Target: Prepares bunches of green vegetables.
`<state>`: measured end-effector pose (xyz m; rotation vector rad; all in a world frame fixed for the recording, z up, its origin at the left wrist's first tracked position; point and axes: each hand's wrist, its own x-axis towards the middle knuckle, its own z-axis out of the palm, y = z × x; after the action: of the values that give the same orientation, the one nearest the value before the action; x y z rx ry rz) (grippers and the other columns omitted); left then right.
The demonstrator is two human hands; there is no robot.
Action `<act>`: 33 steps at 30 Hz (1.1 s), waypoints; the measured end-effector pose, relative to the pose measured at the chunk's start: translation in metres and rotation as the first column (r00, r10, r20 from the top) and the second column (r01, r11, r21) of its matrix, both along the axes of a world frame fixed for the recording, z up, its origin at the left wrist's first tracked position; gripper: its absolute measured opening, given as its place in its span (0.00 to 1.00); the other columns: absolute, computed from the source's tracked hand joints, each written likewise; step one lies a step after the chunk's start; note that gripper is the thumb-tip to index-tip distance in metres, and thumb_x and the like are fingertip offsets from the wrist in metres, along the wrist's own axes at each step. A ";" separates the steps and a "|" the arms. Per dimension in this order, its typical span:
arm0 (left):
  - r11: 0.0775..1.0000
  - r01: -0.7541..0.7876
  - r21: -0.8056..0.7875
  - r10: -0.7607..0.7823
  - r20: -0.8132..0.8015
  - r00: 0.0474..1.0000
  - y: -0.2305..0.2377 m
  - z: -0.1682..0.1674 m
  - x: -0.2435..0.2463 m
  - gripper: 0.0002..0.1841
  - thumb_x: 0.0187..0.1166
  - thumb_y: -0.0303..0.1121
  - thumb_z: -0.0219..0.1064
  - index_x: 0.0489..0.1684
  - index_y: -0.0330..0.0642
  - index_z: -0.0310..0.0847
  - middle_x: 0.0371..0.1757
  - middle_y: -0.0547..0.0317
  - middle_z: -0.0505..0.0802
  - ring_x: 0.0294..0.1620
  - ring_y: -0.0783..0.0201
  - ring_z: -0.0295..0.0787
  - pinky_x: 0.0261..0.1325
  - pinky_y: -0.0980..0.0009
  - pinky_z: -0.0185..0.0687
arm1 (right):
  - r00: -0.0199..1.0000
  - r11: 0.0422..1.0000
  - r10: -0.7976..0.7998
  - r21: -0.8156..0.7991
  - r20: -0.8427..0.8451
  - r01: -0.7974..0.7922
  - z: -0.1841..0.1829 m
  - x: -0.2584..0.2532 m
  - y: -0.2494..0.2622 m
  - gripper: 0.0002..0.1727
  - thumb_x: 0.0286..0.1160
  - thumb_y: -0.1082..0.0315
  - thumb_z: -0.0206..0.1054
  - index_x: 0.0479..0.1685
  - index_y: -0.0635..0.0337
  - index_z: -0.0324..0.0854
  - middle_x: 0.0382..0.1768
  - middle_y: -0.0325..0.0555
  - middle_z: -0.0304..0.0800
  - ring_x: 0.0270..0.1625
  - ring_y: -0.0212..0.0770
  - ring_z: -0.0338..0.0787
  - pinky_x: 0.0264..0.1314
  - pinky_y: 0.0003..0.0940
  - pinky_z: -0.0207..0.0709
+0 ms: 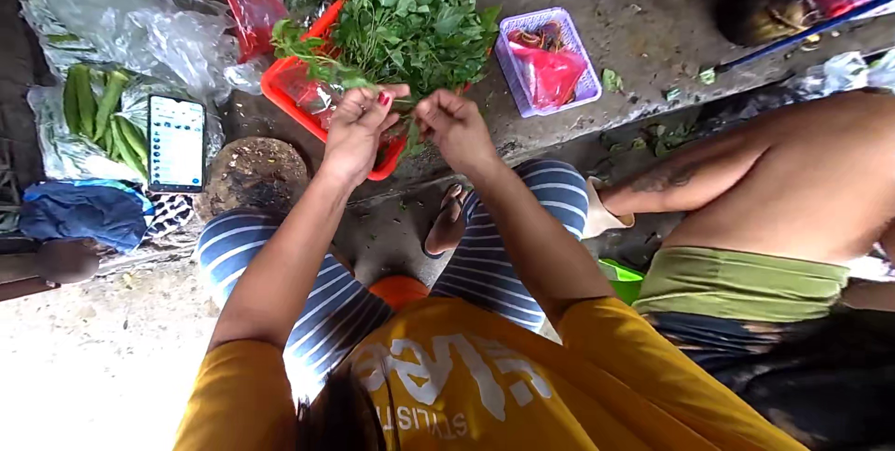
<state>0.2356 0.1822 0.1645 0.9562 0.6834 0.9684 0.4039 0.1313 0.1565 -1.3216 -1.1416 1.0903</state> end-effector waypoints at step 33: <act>0.948 0.127 -0.290 -0.039 0.291 0.956 0.037 0.032 -0.080 0.23 0.97 0.39 0.38 0.46 0.42 0.82 0.13 0.74 0.69 0.10 0.78 0.60 0.15 0.84 0.61 | 0.904 0.734 -0.307 -0.531 0.297 0.424 -0.069 -0.055 0.165 0.19 0.92 0.53 0.56 0.56 0.60 0.82 0.34 0.45 0.86 0.22 0.36 0.80 0.25 0.31 0.76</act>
<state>0.1557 0.2192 0.1962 0.5539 0.5266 0.8708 0.3484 0.2963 0.0874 -2.0816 -0.6245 1.0664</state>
